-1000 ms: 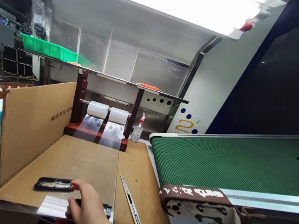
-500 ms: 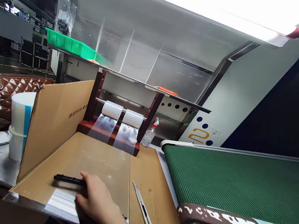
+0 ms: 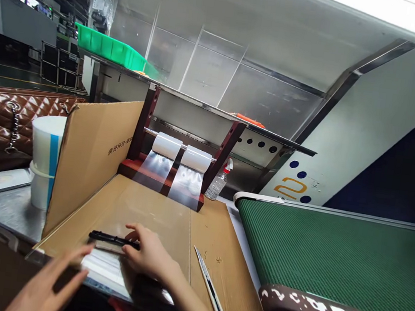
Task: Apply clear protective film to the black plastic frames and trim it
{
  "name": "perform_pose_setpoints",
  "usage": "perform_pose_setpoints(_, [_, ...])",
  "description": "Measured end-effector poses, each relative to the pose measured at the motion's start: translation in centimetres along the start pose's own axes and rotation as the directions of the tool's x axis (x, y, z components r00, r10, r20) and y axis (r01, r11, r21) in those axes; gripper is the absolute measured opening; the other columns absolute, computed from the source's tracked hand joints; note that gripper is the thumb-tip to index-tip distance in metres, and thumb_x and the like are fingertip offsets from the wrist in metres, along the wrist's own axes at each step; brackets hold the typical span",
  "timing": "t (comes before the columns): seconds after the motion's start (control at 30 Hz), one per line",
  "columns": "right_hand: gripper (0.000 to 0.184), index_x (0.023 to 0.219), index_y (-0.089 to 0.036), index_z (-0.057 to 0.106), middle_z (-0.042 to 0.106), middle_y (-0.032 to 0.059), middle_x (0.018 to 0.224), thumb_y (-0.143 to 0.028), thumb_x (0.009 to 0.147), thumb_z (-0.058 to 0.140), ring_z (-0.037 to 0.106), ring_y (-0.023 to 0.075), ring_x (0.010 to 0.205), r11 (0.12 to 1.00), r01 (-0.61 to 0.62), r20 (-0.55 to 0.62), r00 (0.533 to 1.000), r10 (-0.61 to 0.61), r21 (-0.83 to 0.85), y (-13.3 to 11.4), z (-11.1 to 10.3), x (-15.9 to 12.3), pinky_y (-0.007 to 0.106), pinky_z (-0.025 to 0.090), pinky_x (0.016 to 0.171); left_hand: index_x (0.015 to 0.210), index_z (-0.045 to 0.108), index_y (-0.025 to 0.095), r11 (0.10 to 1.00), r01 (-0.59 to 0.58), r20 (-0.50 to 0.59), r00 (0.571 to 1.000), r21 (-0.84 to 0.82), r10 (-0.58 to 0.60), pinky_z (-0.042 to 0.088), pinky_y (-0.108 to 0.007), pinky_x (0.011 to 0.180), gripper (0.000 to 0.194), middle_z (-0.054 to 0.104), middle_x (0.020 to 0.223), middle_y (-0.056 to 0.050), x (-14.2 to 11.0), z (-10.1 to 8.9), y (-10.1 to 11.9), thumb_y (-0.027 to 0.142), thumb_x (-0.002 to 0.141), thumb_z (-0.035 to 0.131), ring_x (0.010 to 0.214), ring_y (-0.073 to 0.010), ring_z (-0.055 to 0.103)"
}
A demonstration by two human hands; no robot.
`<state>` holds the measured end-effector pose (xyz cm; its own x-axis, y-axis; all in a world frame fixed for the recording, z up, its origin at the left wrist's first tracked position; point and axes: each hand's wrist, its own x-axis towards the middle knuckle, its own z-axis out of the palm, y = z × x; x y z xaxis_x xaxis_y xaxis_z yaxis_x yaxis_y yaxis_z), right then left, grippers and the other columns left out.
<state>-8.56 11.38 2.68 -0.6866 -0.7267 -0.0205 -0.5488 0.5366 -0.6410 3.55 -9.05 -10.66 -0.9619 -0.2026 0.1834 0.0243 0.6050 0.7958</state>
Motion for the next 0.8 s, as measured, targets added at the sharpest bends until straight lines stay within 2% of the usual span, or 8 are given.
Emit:
perform_pose_setpoints(0.1, [0.05,0.131,-0.016,0.053,0.069,0.0068,0.109,-0.019,0.082,0.061,0.063,0.0211,0.1,1.0,0.001,0.014,1.0,-0.001,0.021,0.6,0.0,0.4,0.032,0.046,0.09,0.137,0.043,0.019,0.992,-0.002,-0.105,0.994,0.129,0.015,0.041,-0.047,0.099,0.076,0.06,0.121,-0.012,4.9,-3.6,0.9,0.067,0.079,0.048,0.114,-0.0311,0.055])
perform_pose_setpoints(0.17, [0.05,0.13,-0.016,0.053,0.069,0.0069,0.109,-0.02,0.081,0.062,0.064,0.0212,0.1,0.999,0.001,0.016,1.0,-0.001,0.034,0.9,0.1,0.5,0.032,0.047,0.089,0.134,0.049,0.018,0.988,-0.014,-0.076,0.997,0.151,0.025,0.045,-0.045,0.092,0.076,0.066,0.1,-0.008,7.1,-4.6,1.4,0.066,0.075,0.053,0.1,-0.0297,0.061])
perform_pose_setpoints(0.23, [0.051,0.13,-0.016,0.053,0.069,0.0068,0.109,-0.02,0.081,0.063,0.064,0.0212,0.1,0.999,0.001,0.017,1.0,-0.001,0.046,1.0,0.1,0.6,0.032,0.047,0.089,0.132,0.052,0.02,0.989,-0.033,-0.027,0.999,0.143,0.037,0.046,-0.041,0.088,0.072,0.066,0.09,-0.004,8.2,-4.8,1.5,0.064,0.075,0.055,0.093,-0.0268,0.062])
perform_pose_setpoints(0.37, [0.051,0.131,-0.017,0.052,0.069,0.0059,0.11,-0.019,0.081,0.063,0.064,0.0203,0.101,0.997,0.0,0.036,0.999,-0.003,0.073,1.1,0.0,0.7,0.031,0.047,0.09,0.13,0.053,0.021,0.992,-0.053,0.042,0.998,0.112,0.048,0.043,-0.036,0.089,0.068,0.065,0.091,-0.004,8.4,-4.5,1.2,0.064,0.078,0.051,0.092,-0.0234,0.06])
perform_pose_setpoints(0.8, [0.048,0.133,-0.014,0.05,0.068,0.008,0.113,-0.014,0.085,0.055,0.064,0.0194,0.103,0.994,0.022,0.089,0.996,-0.032,0.107,1.4,-0.5,0.8,0.031,0.047,0.092,0.129,0.053,0.017,0.997,-0.066,0.18,0.982,0.042,0.058,0.039,-0.032,0.09,0.066,0.065,0.091,-0.004,8.5,-5.4,1.1,0.065,0.084,0.043,0.091,-0.0215,0.059])
